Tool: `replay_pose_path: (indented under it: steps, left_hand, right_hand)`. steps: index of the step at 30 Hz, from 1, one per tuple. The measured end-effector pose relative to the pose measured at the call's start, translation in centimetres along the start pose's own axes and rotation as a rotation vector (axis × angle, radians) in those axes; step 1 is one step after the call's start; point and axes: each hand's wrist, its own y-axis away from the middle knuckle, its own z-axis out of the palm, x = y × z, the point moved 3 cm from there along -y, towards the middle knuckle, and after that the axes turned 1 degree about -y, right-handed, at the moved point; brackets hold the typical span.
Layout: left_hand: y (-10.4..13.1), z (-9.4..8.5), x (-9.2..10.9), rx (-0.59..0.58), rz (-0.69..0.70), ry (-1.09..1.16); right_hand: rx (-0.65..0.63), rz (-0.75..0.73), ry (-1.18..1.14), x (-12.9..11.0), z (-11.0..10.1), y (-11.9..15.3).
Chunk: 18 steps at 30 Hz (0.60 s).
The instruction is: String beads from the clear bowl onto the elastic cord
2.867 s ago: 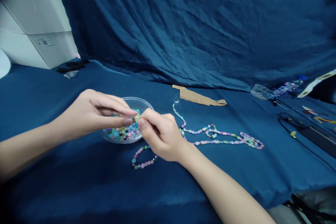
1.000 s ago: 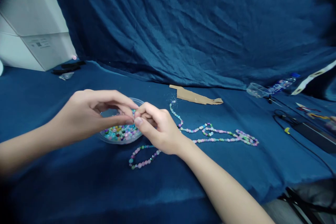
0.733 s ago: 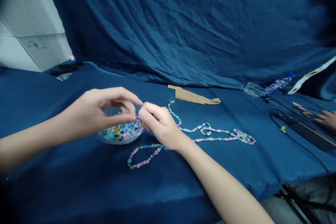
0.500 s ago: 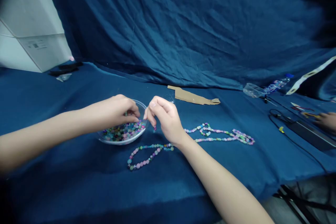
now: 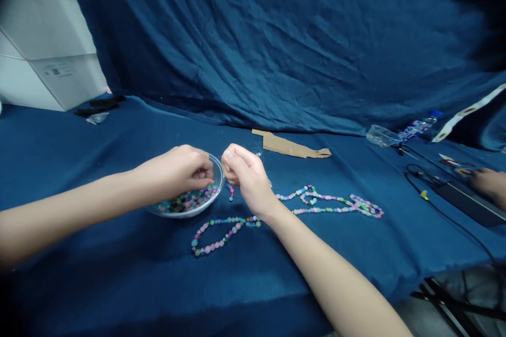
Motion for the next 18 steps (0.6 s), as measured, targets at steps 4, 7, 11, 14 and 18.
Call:
replay_pose_path:
  steps: [4,7,11,14,18]
  left_hand:
    - [2.1,-1.2,-0.4,0.112,-0.004,0.428]
    - [3.9,-1.4,-0.8,0.130,-0.134,0.829]
    - [5.4,-1.9,-0.5,0.186,-0.115,1.107]
    - [5.9,-2.1,-0.2,0.226,-0.129,1.148]
    - [6.2,-2.1,0.2,0.204,-0.175,1.143]
  right_hand:
    - [0.028,-0.058,0.081,-0.2,0.1,0.2]
    - [0.011,-0.133,0.184,-0.5,0.7,0.7]
    - [-0.053,-0.213,0.342,-0.7,1.6,1.5]
    - [-0.073,-0.251,0.423,-0.7,2.0,2.0]
    - [-0.060,-0.313,0.468,-0.7,2.3,2.4]
